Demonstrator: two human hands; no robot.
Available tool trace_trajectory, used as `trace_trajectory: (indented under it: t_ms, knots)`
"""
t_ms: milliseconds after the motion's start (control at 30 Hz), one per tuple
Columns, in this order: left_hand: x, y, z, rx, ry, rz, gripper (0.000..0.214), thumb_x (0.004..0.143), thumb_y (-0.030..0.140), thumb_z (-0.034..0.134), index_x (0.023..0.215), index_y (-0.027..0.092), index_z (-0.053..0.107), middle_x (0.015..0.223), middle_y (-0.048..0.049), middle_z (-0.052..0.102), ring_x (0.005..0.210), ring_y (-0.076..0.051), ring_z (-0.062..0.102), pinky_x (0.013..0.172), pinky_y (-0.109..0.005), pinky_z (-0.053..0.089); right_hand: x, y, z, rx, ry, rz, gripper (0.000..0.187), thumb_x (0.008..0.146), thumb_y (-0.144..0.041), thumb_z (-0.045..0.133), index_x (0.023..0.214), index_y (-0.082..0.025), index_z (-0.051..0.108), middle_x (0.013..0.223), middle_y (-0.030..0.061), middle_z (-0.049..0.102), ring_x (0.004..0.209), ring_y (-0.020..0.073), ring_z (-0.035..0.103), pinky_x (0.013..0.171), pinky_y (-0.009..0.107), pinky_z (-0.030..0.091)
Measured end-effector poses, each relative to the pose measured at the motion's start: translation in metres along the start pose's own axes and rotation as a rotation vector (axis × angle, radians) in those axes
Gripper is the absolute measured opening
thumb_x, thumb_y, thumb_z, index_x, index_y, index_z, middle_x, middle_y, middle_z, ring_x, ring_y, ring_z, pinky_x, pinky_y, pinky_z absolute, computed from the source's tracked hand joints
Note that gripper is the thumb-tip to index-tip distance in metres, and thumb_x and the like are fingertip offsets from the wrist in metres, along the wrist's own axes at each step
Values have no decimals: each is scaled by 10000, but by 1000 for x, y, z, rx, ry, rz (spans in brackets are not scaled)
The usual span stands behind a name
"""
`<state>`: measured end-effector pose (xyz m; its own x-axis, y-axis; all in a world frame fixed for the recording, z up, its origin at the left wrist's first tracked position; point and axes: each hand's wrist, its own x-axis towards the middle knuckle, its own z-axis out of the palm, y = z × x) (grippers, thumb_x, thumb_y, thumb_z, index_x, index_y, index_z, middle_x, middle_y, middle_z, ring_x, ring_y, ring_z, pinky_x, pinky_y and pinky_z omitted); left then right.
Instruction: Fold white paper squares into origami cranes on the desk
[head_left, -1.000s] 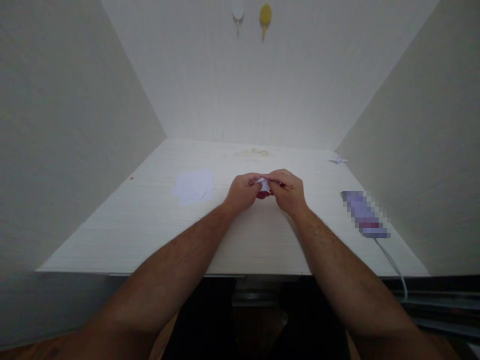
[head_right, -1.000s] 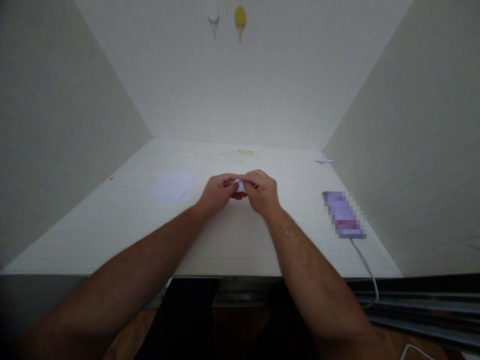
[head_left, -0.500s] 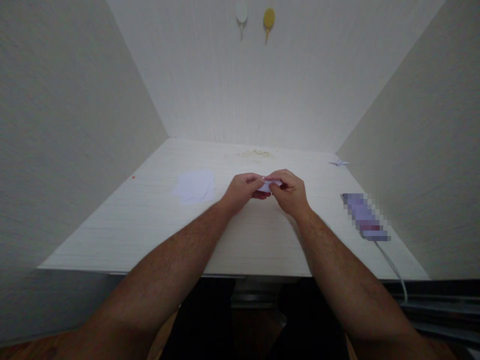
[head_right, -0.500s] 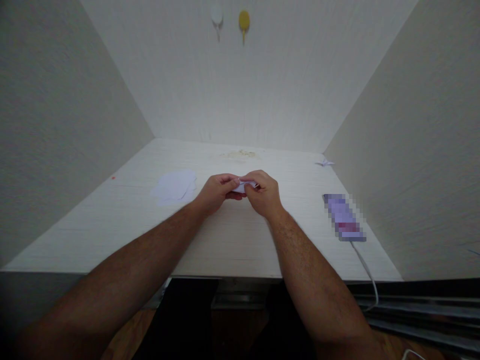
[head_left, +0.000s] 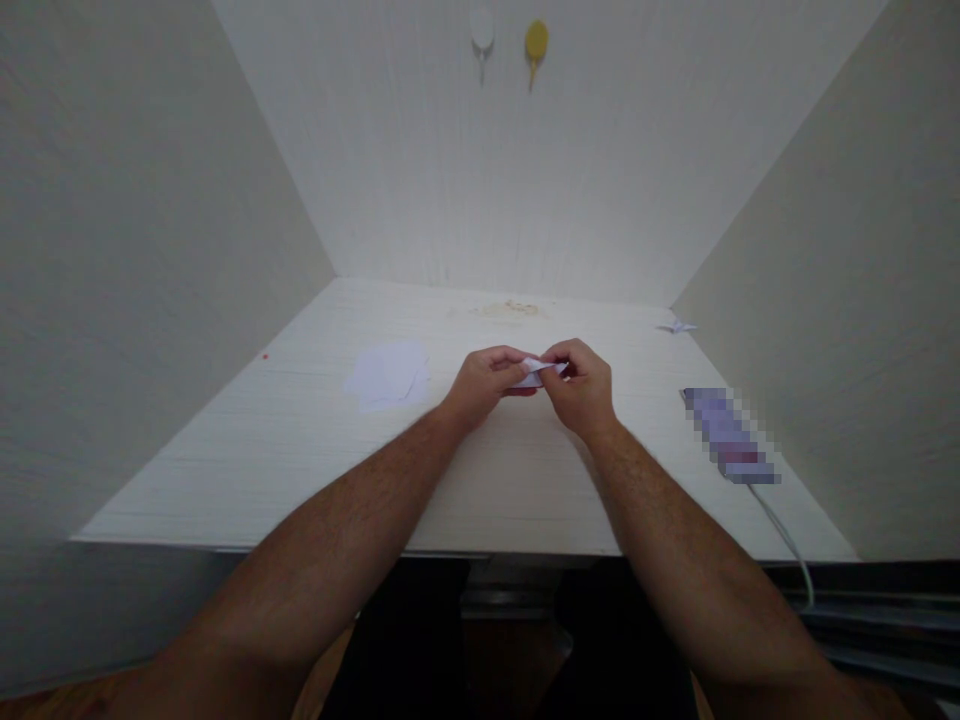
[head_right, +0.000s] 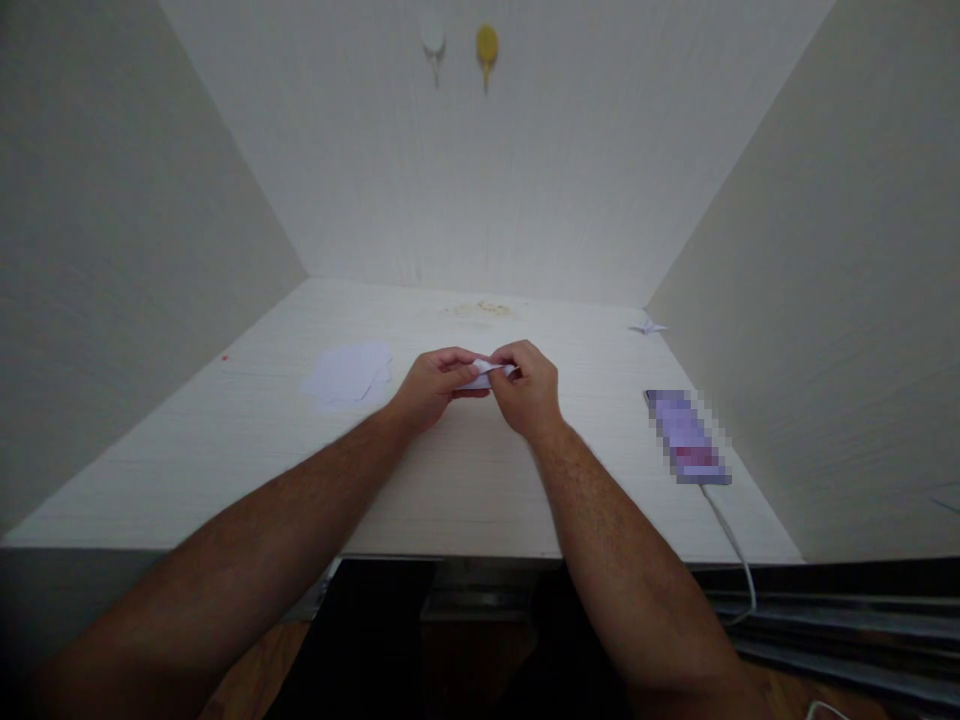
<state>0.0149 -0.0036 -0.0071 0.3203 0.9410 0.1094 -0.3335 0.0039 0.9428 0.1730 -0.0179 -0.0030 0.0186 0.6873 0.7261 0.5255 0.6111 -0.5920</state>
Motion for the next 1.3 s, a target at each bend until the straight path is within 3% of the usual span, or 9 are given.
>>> trace_trajectory:
  t_ms: [367, 600, 1000, 1300]
  knots:
    - [1, -2, 0, -18, 27, 26, 286, 669, 319, 796, 854, 116, 715, 800, -52, 715, 706, -151, 669, 713, -345, 581, -2, -5, 0, -43, -12, -95, 134, 761, -110, 586, 827, -216, 634, 790, 2, 642, 710, 144, 581, 626, 288, 477]
    - [2, -2, 0, 66, 53, 76, 183, 706, 305, 727, 771, 135, 733, 661, -18, 673, 567, -91, 556, 548, -227, 438, -1, -6, -2, -137, -32, -198, 71, 816, -176, 592, 783, -226, 631, 747, 11, 629, 735, 168, 579, 675, 322, 473]
    - [2, -3, 1, 58, 57, 41, 181, 654, 281, 746, 766, 140, 735, 658, -17, 667, 575, -105, 550, 570, -253, 418, -6, -3, 4, -147, -8, -195, 93, 798, -153, 572, 809, -224, 631, 765, 17, 626, 736, 168, 574, 679, 322, 475]
    - [2, -1, 0, 91, 46, 72, 178, 659, 303, 757, 698, 143, 687, 568, 27, 593, 490, -62, 440, 494, -216, 321, -5, -7, 2, -104, 9, -193, 152, 827, -149, 554, 839, -225, 685, 765, 20, 668, 711, 157, 604, 656, 309, 494]
